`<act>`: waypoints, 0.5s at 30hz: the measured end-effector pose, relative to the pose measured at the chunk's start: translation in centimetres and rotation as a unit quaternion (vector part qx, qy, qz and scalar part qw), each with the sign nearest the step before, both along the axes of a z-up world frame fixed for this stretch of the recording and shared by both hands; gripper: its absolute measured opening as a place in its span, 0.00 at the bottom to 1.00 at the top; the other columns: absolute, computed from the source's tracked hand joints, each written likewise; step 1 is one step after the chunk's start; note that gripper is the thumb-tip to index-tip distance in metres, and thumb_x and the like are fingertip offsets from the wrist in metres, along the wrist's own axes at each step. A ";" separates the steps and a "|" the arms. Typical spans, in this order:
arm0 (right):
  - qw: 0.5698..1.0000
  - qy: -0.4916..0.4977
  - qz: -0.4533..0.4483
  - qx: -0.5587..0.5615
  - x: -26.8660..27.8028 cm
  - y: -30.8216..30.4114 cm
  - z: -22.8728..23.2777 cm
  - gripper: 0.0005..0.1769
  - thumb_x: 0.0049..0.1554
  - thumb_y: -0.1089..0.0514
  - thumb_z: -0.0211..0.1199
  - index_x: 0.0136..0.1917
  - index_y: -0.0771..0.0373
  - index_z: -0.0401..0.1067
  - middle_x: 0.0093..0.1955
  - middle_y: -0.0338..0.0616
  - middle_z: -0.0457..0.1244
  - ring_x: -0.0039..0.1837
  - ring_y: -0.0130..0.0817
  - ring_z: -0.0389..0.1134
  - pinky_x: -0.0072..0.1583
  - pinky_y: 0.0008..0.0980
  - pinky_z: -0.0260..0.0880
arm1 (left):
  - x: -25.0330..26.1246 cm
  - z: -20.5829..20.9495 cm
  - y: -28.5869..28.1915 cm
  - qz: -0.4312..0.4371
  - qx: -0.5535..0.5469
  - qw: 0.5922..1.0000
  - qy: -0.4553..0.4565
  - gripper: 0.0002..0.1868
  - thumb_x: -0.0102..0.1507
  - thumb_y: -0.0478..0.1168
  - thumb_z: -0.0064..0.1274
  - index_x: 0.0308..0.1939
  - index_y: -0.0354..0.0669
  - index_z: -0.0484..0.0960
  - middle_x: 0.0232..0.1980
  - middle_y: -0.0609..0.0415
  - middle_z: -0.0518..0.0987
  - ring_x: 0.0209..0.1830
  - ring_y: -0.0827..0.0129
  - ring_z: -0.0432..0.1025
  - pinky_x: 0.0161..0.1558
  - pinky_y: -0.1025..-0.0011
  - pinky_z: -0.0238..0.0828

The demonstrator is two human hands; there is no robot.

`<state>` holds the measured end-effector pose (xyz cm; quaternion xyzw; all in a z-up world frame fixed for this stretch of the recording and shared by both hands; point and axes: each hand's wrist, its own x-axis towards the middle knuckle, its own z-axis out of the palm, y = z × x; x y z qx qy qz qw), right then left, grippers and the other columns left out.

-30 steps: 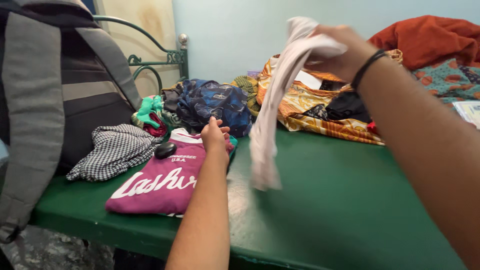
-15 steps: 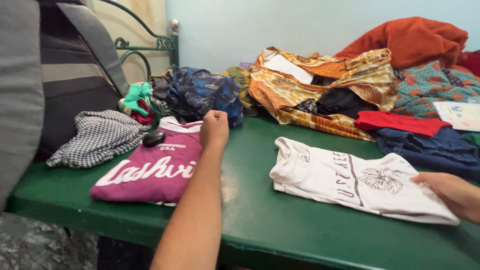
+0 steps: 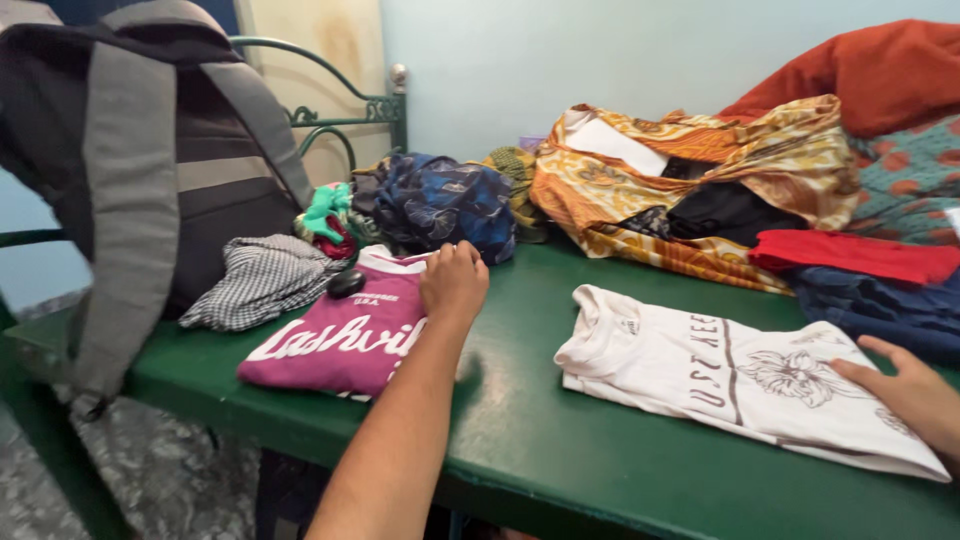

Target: The person smooths out a white t-shirt on a green surface, then folds both sleeves inward and completes a final fold to compact the shirt.

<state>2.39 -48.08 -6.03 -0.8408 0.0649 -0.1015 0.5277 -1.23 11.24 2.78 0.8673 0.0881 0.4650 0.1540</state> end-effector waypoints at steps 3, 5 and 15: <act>0.998 -0.010 0.052 0.021 1.2 -1.3 -1.2 0.39 0.58 0.50 0.65 0.81 0.51 0.63 0.49 0.64 0.74 0.40 0.45 0.75 0.42 0.38 0.74 | -0.9 1.4 2.8 0.071 0.060 0.995 0.044 0.13 0.65 0.48 0.50 0.49 0.49 0.81 0.54 0.50 0.79 0.58 0.53 0.71 0.53 0.52 0.70; 0.989 0.030 0.114 0.084 1.4 -1.8 -1.5 0.37 0.60 0.50 0.63 0.82 0.48 0.64 0.50 0.65 0.75 0.40 0.46 0.76 0.40 0.41 0.75 | -1.7 2.6 6.4 0.122 0.074 0.986 0.089 0.17 0.65 0.49 0.48 0.54 0.48 0.80 0.59 0.49 0.77 0.61 0.51 0.70 0.54 0.48 0.70; 0.912 0.066 0.402 -0.034 2.0 -3.6 -4.1 0.55 0.49 0.58 0.65 0.87 0.47 0.52 0.45 0.63 0.68 0.40 0.48 0.72 0.33 0.29 0.72 | -4.0 0.4 22.3 0.055 -0.078 0.936 0.340 0.38 0.60 0.67 0.54 0.72 0.65 0.72 0.72 0.50 0.76 0.71 0.48 0.72 0.67 0.43 0.67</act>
